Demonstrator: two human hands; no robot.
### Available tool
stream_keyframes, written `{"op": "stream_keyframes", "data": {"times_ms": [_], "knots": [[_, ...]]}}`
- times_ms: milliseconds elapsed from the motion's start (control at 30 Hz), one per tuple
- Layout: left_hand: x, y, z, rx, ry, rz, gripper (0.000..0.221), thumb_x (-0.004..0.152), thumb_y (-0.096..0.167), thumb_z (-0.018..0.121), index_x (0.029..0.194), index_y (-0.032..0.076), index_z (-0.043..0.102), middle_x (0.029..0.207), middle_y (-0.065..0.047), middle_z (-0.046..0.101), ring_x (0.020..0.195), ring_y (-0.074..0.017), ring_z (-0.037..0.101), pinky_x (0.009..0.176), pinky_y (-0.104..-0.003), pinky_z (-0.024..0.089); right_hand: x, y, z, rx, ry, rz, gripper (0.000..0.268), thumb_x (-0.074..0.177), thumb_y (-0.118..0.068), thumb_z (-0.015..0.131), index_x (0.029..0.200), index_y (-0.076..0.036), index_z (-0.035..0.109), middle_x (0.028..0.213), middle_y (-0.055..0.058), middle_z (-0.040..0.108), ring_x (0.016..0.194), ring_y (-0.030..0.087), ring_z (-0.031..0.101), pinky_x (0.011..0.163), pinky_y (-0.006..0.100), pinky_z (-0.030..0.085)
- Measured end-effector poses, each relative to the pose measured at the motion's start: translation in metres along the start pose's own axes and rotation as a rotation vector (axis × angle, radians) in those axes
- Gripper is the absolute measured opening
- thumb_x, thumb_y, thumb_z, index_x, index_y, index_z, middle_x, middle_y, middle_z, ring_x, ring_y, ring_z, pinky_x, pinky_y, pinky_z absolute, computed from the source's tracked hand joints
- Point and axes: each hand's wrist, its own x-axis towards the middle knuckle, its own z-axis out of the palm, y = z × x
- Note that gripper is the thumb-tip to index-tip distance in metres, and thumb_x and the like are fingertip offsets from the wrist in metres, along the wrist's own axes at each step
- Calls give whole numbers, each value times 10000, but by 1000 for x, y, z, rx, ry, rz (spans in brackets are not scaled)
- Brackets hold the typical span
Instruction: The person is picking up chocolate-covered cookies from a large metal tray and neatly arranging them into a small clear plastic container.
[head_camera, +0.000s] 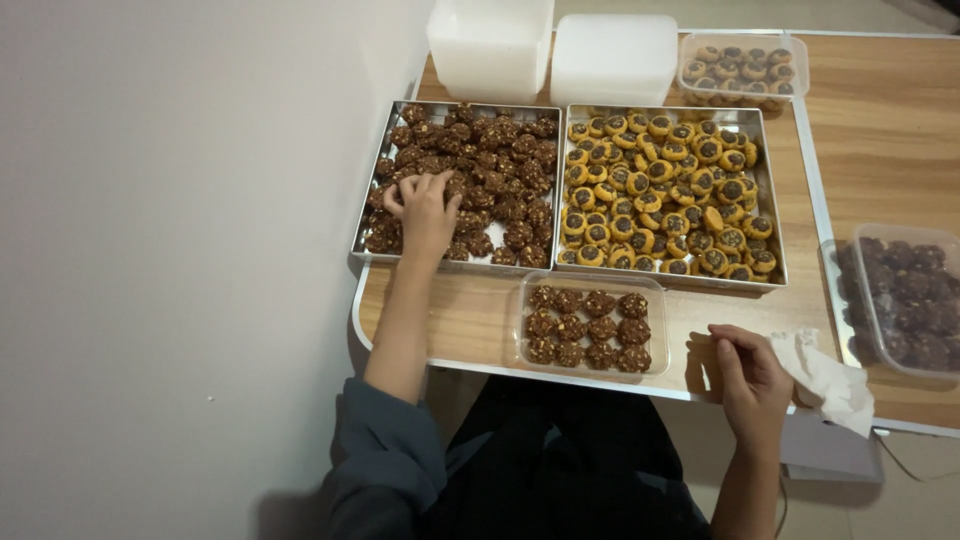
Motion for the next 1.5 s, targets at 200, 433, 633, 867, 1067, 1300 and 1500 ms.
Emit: {"op": "stream_keyframes", "data": {"times_ms": [200, 433, 633, 867, 1067, 1300, 1500], "knots": [[-2, -1, -2, 21, 39, -26, 346, 906, 312, 717, 1227, 183, 691, 1258, -87, 529, 1331, -339, 336, 1106, -565, 144, 0, 1, 0, -16, 5, 15, 148, 1111, -46, 563, 1185, -7, 684, 1196, 123, 702, 1150, 207, 655, 1000, 314, 533], [0, 3, -2, 46, -33, -75, 421, 920, 381, 695, 1248, 120, 658, 1336, -119, 510, 1381, -351, 290, 1125, -576, 126, 0, -1, 0, 10, 3, 2, 148, 1096, -13, 572, 1191, 10, 683, 1181, 128, 699, 1147, 214, 656, 1014, 314, 540], [-3, 9, -4, 14, -24, -17, 476, 931, 433, 650, 1300, 137, 602, 1424, -127, 463, 1402, -345, 258, 1144, -625, 81, 0, 2, 0, -4, -1, -6, 148, 1098, -15, 573, 1190, 15, 684, 1191, 139, 700, 1153, 227, 656, 1011, 314, 537], [-5, 16, 2, 19, 11, 185, 426, 876, 447, 724, 1168, 146, 648, 1419, -110, 448, 1401, -350, 271, 1137, -637, 95, -1, 7, -1, 16, -3, -17, 150, 1095, -15, 576, 1202, 13, 677, 1192, 135, 697, 1145, 218, 654, 1003, 308, 543], [-2, 17, 8, 54, -22, 167, 418, 845, 424, 764, 1141, 136, 698, 1428, -133, 444, 1404, -374, 259, 1139, -675, 85, -1, 6, 0, 7, 0, -16, 144, 1102, -13, 565, 1191, 14, 675, 1196, 136, 698, 1157, 219, 655, 1017, 314, 542], [0, 16, 17, 71, 14, 186, 383, 802, 418, 821, 988, 105, 703, 1399, -106, 487, 1394, -337, 296, 1138, -627, 116, 0, 1, 0, -2, -4, 5, 137, 1101, -27, 567, 1175, 4, 678, 1191, 131, 699, 1159, 219, 652, 1027, 324, 532], [-5, 21, 0, 46, 21, 193, 361, 802, 453, 806, 939, 130, 725, 1404, -75, 487, 1399, -333, 286, 1140, -633, 111, -1, 6, 0, 26, 2, -10, 140, 1102, -7, 561, 1184, 3, 674, 1198, 126, 693, 1161, 206, 650, 1027, 301, 535]]}}
